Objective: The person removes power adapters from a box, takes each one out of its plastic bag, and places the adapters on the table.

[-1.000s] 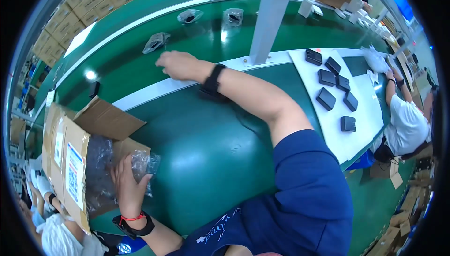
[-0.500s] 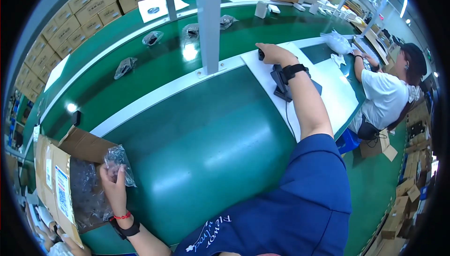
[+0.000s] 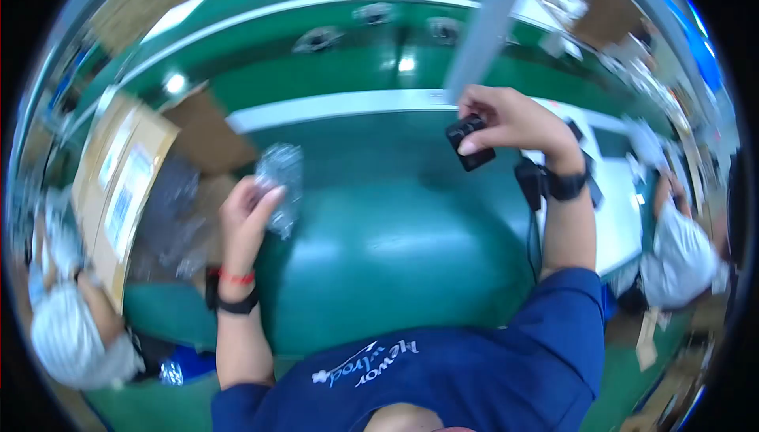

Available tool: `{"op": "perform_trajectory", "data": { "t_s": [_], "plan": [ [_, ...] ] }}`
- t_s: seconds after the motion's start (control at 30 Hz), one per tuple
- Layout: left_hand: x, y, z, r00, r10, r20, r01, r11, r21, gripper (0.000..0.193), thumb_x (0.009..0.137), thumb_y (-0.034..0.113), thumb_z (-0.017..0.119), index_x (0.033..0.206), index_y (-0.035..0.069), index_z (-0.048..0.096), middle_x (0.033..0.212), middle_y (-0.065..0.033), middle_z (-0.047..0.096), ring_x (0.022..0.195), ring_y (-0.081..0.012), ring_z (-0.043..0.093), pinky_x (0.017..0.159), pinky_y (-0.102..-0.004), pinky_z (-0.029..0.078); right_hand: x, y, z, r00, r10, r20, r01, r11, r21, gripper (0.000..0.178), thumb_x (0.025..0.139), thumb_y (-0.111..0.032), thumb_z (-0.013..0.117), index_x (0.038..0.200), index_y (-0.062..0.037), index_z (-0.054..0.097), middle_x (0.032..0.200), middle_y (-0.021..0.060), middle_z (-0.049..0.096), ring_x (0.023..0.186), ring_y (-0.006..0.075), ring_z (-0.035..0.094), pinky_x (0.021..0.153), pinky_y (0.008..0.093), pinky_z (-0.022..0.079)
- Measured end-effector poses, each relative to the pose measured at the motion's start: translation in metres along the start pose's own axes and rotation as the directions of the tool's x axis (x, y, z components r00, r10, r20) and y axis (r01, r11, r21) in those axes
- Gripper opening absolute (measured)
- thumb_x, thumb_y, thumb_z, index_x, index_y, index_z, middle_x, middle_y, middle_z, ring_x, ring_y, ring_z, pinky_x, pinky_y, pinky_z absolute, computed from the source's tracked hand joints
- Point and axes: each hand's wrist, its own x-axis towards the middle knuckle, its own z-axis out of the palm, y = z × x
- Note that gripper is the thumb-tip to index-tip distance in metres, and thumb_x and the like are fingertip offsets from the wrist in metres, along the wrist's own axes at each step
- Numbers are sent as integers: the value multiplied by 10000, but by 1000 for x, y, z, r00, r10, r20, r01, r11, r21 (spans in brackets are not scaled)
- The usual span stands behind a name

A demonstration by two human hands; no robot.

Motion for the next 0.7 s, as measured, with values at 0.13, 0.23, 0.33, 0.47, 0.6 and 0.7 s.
{"op": "perform_trajectory", "data": {
  "t_s": [0.13,0.23,0.33,0.47,0.6,0.7],
  "plan": [
    [-3,-1,5,1000,23,-7,-23,995,-93,153,799,88,705,876,36,583,822,16,605,751,-48,554,669,-190,444,46,-38,46,956,-219,-195,273,910,312,355,773,-177,734,1032,-19,551,950,25,592,890,93,567,768,240,466],
    [-5,-3,4,999,45,-12,-46,993,-111,176,781,98,721,873,43,581,805,18,603,735,-47,549,657,-200,442,77,-67,74,917,-292,-273,400,694,599,346,828,-142,677,1120,-12,544,1014,32,582,924,107,567,824,252,473],
    [-6,-4,3,996,72,-45,-73,997,-16,202,765,101,733,881,44,579,801,15,604,734,-48,543,664,-209,442,98,-77,89,896,-272,-352,443,608,659,364,847,-148,658,1157,-8,529,1036,43,582,938,108,566,831,259,478],
    [-5,4,5,982,187,-21,-181,970,163,202,768,68,722,902,46,574,826,7,601,754,-57,546,683,-212,441,119,-76,96,891,-192,-411,449,500,740,377,859,-159,648,1178,-5,517,1057,52,581,951,111,568,833,268,485],
    [-4,-3,7,977,213,-21,-205,961,186,218,771,55,717,929,41,567,858,2,600,780,-69,552,713,-219,445,116,-82,108,922,-227,-315,385,441,811,379,859,-165,650,1174,-5,514,1070,54,579,957,114,571,831,265,487],
    [-4,-7,9,987,157,-33,-155,986,67,243,765,79,729,947,38,573,834,10,586,774,-65,544,721,-220,442,119,-81,115,932,-270,-243,344,439,830,376,857,-168,652,1168,-4,516,1071,53,579,955,114,573,828,262,487]
  ]
}}
